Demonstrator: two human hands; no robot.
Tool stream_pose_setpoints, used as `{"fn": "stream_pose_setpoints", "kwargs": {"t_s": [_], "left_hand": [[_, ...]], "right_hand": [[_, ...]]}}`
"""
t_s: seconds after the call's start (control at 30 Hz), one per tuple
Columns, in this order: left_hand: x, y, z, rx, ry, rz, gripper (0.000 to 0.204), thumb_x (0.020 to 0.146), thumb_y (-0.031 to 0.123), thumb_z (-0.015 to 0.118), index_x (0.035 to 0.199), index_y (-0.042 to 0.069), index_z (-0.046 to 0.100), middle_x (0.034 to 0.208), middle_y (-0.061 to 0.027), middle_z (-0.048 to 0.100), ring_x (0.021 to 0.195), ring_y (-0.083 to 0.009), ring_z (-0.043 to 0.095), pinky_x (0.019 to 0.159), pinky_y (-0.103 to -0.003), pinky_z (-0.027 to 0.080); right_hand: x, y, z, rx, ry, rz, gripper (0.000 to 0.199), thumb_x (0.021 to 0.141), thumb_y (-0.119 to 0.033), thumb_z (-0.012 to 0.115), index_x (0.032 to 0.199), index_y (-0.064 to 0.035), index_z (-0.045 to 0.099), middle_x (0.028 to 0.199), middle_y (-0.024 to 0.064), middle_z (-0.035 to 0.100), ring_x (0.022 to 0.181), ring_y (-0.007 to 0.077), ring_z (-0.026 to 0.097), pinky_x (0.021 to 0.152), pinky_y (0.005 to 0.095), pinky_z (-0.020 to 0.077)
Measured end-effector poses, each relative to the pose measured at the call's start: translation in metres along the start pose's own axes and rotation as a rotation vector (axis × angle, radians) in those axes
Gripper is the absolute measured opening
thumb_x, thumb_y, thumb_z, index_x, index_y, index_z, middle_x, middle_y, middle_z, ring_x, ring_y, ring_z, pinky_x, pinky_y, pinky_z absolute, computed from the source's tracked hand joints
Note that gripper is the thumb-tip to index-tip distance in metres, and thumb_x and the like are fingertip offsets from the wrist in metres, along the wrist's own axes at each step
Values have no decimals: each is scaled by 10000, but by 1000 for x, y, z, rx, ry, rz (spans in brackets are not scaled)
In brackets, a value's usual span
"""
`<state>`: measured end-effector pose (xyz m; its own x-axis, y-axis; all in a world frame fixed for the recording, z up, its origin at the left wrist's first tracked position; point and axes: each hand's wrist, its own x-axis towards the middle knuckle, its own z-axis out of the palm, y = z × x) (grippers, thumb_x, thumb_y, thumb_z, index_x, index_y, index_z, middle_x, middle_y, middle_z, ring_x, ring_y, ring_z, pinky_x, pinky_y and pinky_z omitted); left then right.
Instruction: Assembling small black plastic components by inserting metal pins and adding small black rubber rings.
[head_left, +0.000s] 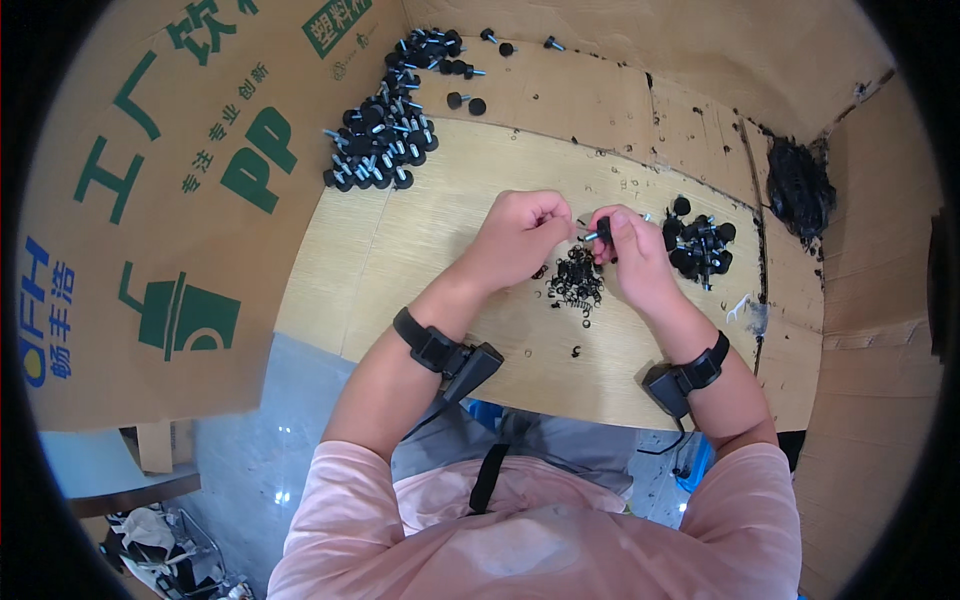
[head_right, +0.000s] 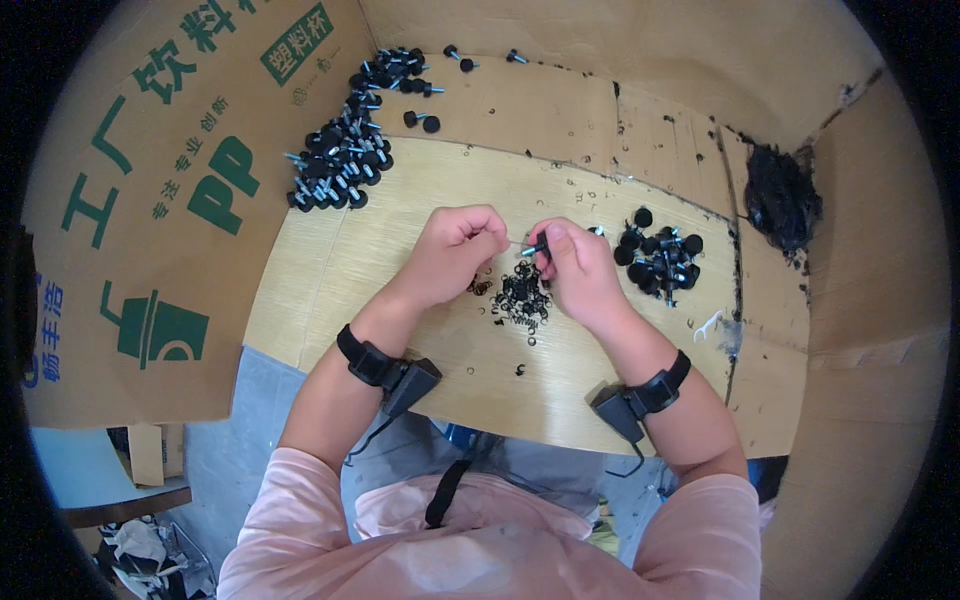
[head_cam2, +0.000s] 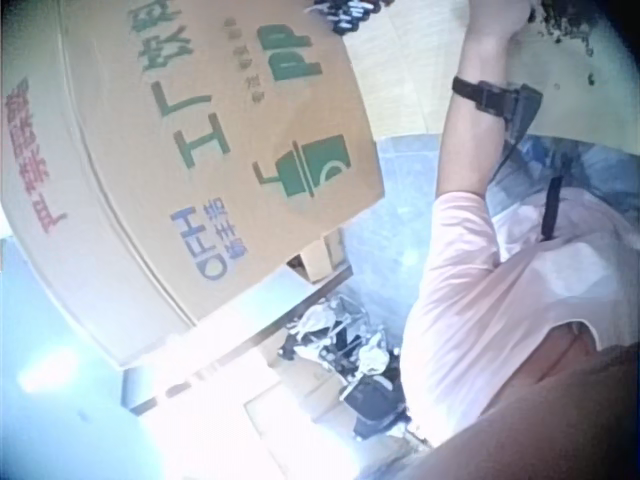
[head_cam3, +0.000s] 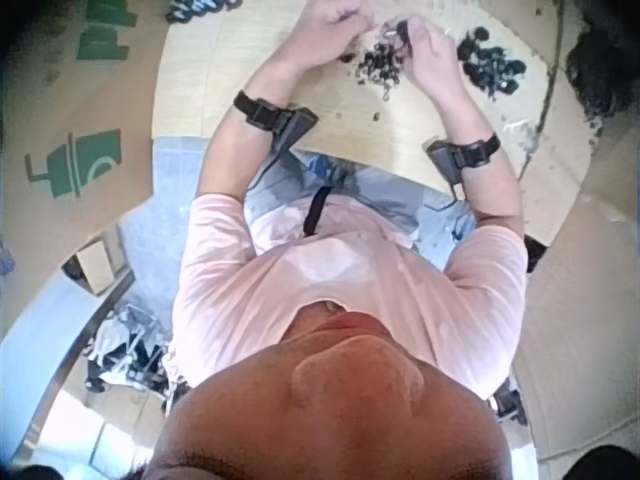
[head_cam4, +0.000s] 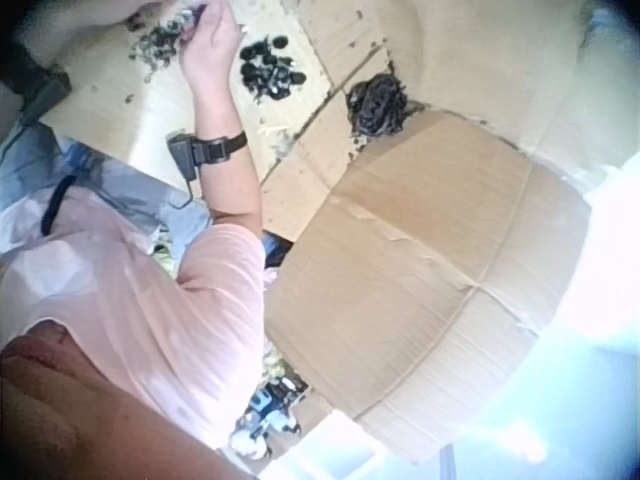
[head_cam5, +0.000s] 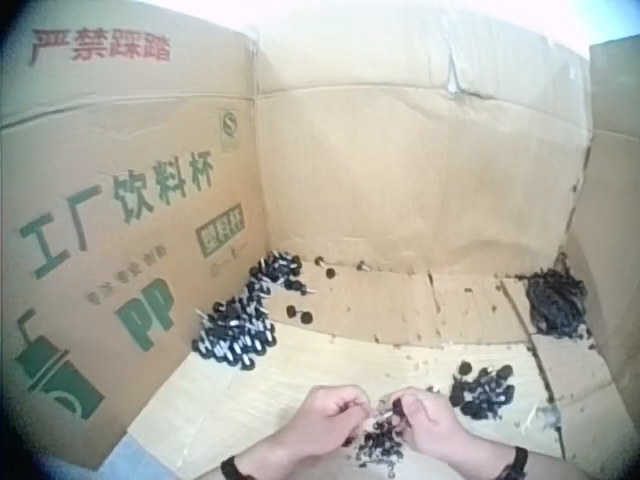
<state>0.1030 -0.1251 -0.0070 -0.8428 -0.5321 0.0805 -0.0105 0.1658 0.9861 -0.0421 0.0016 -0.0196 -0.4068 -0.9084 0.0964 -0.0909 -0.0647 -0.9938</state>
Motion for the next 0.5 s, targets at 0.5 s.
{"fn": "stream_pose_setpoints", "kwargs": {"t_s": [0.5], "left_hand": [[-105,23,-34,-273,7,16,107,783,56,570,685,15,556,599,-46,527,557,-99,469,499,-232,330]], "right_hand": [[-49,-63,-70,-404,91,-346,329,1003,-249,408,907,2,597,744,36,566,631,106,517,593,235,427]]}}
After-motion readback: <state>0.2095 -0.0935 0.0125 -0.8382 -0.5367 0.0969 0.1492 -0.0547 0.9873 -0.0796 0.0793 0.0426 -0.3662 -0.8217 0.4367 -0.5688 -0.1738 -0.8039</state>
